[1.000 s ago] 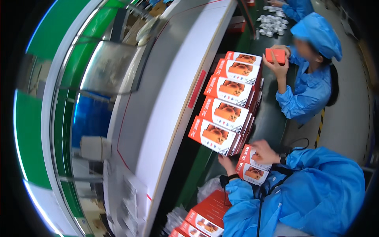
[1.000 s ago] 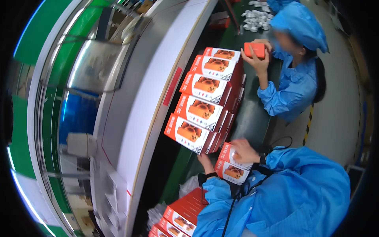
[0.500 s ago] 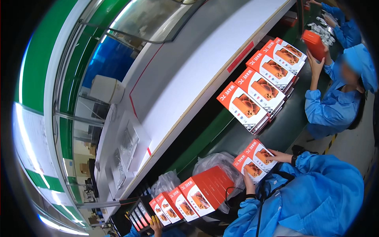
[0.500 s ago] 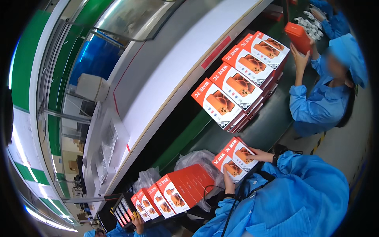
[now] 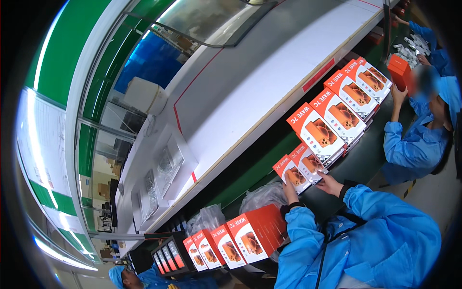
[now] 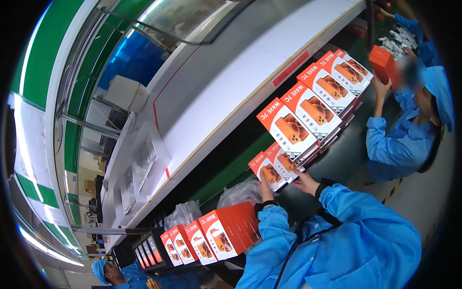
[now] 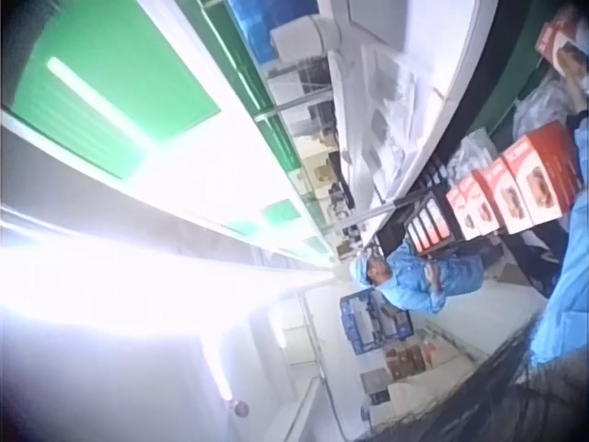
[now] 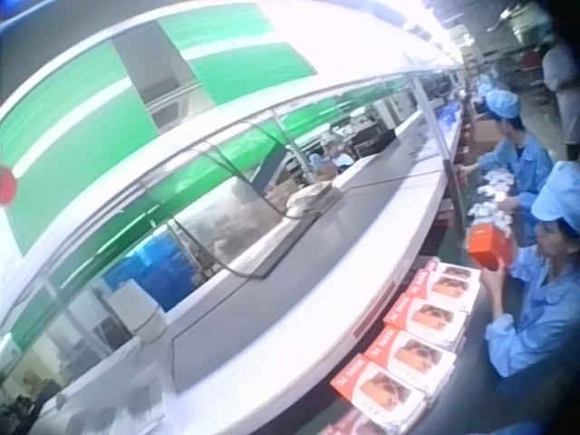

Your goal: Applying labels to product boxes and packing them into larger containers.

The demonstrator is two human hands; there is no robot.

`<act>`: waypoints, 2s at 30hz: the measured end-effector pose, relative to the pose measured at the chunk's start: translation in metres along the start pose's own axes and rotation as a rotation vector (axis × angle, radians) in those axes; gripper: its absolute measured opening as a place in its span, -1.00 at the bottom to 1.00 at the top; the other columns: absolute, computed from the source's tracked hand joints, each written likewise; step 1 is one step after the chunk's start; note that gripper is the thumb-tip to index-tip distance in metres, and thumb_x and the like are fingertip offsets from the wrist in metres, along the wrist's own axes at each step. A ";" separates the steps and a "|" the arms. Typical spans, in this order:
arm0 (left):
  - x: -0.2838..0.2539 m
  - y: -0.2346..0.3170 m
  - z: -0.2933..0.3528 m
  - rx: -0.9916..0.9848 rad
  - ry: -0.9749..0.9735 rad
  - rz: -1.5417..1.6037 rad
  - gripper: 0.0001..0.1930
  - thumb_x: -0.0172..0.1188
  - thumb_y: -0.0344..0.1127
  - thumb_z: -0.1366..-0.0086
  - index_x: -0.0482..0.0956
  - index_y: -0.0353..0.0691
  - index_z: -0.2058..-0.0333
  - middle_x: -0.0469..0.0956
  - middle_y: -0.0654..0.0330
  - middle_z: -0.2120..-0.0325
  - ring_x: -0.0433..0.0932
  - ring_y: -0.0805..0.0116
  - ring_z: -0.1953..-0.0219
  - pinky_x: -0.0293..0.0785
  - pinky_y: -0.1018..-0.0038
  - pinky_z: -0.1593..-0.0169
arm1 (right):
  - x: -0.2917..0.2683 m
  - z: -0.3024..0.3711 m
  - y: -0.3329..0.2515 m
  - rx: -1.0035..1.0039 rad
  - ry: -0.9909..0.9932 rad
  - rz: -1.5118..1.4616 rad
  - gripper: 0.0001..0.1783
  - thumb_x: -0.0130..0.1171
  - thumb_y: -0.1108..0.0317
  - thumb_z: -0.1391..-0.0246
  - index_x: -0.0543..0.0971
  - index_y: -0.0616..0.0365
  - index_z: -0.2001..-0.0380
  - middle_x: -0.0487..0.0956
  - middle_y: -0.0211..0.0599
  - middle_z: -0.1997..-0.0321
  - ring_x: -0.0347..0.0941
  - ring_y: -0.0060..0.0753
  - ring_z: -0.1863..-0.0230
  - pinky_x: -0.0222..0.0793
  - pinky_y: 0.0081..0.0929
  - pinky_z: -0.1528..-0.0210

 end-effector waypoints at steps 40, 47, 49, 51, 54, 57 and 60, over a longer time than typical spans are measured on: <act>-0.361 0.482 0.260 1.261 0.585 -0.860 -0.84 0.10 -0.41 -0.22 0.53 -0.35 0.27 0.54 0.00 0.30 0.54 0.09 0.27 0.43 0.34 0.17 | -0.075 0.213 -0.145 -0.396 -0.144 -0.197 -0.69 0.01 0.21 -0.19 0.47 0.12 0.07 0.50 -0.44 0.20 0.40 -0.54 0.21 0.33 -0.53 0.12; -0.447 0.508 0.133 1.284 0.598 -1.122 -0.78 0.10 -0.46 -0.16 0.52 -0.30 0.19 0.54 0.00 0.24 0.47 0.00 0.16 0.36 0.23 0.05 | -0.044 0.254 -0.087 -0.610 -0.050 -0.322 -0.72 0.00 0.31 -0.22 0.43 0.17 0.04 0.49 -0.38 0.21 0.40 -0.53 0.25 0.35 -0.56 0.10; -0.455 0.507 0.118 1.309 0.599 -1.242 -0.78 0.13 -0.47 -0.12 0.53 -0.28 0.21 0.53 0.03 0.26 0.46 -0.01 0.19 0.36 0.21 0.08 | -0.017 0.259 -0.066 -0.618 -0.102 -0.322 -0.72 0.00 0.32 -0.22 0.44 0.17 0.04 0.49 -0.39 0.21 0.40 -0.53 0.25 0.35 -0.57 0.10; -0.467 0.507 0.107 1.307 0.591 -1.233 -0.81 0.14 -0.46 -0.12 0.54 -0.27 0.25 0.53 0.05 0.29 0.46 0.00 0.20 0.35 0.22 0.09 | 0.003 0.260 -0.052 -0.622 -0.161 -0.318 -0.73 0.00 0.32 -0.22 0.44 0.17 0.05 0.49 -0.39 0.21 0.40 -0.53 0.25 0.35 -0.57 0.11; -0.474 0.502 0.100 1.348 0.634 -1.225 -0.90 0.18 -0.44 -0.10 0.55 -0.25 0.36 0.52 0.11 0.36 0.45 0.05 0.23 0.34 0.25 0.15 | 0.019 0.263 -0.041 -0.632 -0.217 -0.285 -0.74 0.00 0.32 -0.22 0.44 0.18 0.06 0.49 -0.39 0.21 0.40 -0.54 0.25 0.35 -0.58 0.12; -0.464 0.496 0.104 1.544 0.716 -1.271 -0.92 0.23 -0.42 -0.07 0.51 -0.18 0.45 0.46 0.18 0.46 0.43 0.14 0.32 0.33 0.27 0.20 | 0.007 0.270 -0.033 -0.670 -0.089 -0.317 -0.75 0.01 0.34 -0.21 0.44 0.18 0.07 0.48 -0.40 0.23 0.39 -0.55 0.26 0.34 -0.60 0.14; -0.463 0.495 0.115 1.581 0.740 -1.276 -0.91 0.23 -0.43 -0.06 0.50 -0.17 0.44 0.45 0.20 0.48 0.43 0.15 0.33 0.32 0.27 0.21 | 0.018 0.275 -0.032 -0.661 -0.093 -0.309 -0.76 0.01 0.35 -0.21 0.44 0.18 0.08 0.47 -0.40 0.25 0.36 -0.56 0.29 0.33 -0.60 0.15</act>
Point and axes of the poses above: each hand's wrist, its own z-axis away from the middle knuckle, its own x-axis out of the palm, y = z × x, the point moved 10 cm from there along -z, towards the middle knuckle
